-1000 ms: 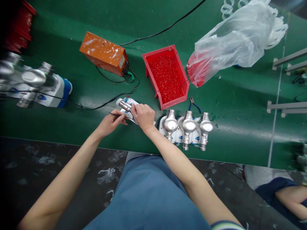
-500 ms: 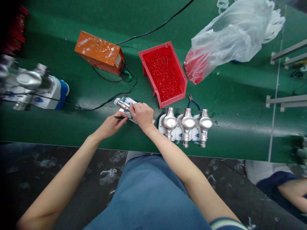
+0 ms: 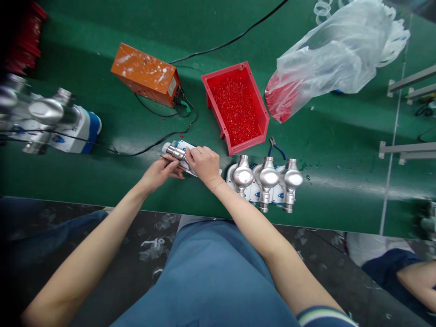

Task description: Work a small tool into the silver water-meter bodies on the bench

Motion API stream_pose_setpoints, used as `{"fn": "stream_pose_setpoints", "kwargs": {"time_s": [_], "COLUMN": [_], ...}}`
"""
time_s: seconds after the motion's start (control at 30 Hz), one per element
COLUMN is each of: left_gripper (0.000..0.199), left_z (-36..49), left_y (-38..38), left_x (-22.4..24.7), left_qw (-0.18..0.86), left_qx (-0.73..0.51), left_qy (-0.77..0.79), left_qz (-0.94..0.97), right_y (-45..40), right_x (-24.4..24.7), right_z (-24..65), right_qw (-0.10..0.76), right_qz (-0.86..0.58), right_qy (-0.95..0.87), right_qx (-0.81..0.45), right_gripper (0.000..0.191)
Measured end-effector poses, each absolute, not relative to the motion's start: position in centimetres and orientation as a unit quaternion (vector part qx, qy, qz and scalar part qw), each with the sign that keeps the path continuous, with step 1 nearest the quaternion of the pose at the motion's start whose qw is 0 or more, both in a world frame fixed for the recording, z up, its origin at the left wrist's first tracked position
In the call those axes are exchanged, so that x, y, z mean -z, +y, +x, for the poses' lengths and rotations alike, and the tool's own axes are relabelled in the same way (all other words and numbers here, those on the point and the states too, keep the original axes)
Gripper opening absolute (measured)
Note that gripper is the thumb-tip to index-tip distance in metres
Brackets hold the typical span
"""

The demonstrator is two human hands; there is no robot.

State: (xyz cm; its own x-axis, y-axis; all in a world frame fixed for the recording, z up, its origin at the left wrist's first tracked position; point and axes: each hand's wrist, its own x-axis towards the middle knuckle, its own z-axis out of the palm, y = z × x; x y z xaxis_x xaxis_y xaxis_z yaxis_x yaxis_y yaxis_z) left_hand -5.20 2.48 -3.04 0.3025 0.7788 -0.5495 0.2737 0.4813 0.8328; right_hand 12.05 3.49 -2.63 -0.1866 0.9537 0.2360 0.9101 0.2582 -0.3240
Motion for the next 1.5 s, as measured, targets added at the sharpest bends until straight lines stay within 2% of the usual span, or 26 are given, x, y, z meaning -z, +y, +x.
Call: {"fn": "stream_pose_setpoints", "kwargs": {"time_s": [0.43,0.7,1.0,1.27,1.5], "left_gripper": [0.036,0.043,0.038,0.031,0.023], "left_z": [-4.0,-4.4,-4.4,-3.9,-2.7], "left_y": [-0.3,-0.5,-0.9,-2.8,-3.7], "left_x": [2.7,2.9,2.6,2.9,3.0], "left_qw": [0.706,0.707,0.741,0.610,0.492], "left_qx": [-0.307,-0.294,-0.344,-0.365,-0.321], "left_qy": [0.578,0.580,0.520,0.611,0.663], "left_qz": [0.269,0.279,0.248,0.349,0.463], "right_y": [4.5,4.8,4.8,4.7,4.7], "right_x": [2.6,2.5,2.1,2.5,2.7], "right_z": [12.1,12.2,12.2,12.2,12.2], "right_qw": [0.188,0.186,0.188,0.191,0.200], "right_qz": [-0.559,-0.549,-0.546,-0.548,-0.545], "right_qy": [-0.805,-0.812,-0.816,-0.813,-0.813], "right_qx": [-0.062,-0.072,-0.041,-0.041,-0.049], "right_gripper": [0.038,0.038,0.037,0.037,0.037]}}
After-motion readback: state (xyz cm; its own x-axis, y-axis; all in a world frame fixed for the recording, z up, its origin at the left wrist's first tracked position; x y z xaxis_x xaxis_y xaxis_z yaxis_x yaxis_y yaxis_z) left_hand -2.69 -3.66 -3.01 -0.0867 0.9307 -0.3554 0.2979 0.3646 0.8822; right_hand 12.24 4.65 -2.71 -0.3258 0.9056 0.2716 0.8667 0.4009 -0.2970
